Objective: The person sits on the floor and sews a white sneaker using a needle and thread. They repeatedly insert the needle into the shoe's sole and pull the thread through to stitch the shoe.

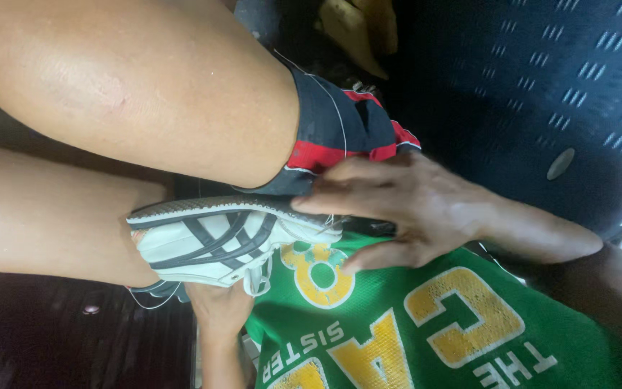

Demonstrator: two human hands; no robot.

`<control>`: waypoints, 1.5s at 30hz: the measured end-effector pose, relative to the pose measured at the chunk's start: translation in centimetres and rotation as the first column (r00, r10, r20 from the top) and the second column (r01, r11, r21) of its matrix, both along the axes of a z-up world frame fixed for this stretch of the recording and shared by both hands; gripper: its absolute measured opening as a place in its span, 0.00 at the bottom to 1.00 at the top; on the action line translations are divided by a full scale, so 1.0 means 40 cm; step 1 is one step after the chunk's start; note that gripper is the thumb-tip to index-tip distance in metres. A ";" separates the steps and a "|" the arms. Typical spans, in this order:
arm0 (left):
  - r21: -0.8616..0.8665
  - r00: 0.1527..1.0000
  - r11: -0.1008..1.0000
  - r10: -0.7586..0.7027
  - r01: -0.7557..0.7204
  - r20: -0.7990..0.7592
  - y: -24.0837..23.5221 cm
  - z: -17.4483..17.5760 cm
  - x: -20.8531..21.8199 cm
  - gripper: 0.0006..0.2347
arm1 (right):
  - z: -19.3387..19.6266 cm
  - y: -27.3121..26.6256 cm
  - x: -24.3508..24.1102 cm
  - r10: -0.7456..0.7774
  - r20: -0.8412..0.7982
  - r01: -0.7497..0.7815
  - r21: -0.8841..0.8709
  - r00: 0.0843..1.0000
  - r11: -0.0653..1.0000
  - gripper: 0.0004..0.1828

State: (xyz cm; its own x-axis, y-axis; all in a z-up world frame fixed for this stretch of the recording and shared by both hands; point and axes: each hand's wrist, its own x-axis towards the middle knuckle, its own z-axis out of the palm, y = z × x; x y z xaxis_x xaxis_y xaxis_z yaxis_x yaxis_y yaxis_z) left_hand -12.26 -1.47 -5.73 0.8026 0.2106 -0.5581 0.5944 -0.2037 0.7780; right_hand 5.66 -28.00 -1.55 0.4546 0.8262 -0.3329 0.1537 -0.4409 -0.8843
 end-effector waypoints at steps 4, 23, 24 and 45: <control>-0.007 0.979 0.996 0.094 -0.094 0.179 -0.015 0.007 0.008 0.10 | -0.007 -0.011 -0.015 0.015 -0.020 -0.018 -0.144 1.000 0.989 0.30; 0.106 0.913 0.908 -0.396 0.405 -0.093 0.054 0.030 0.018 0.17 | -0.050 0.057 -0.070 -0.196 -0.904 0.548 0.050 0.381 0.835 0.13; 0.095 0.924 0.920 -0.371 0.380 -0.097 0.056 0.037 0.019 0.17 | -0.044 0.059 -0.071 -0.208 -0.899 0.539 0.036 0.385 0.841 0.14; -0.713 0.937 0.665 0.348 -0.222 0.032 -0.042 -0.050 -0.057 0.26 | 0.038 0.061 0.024 -0.280 -0.425 0.390 0.197 0.861 0.899 0.19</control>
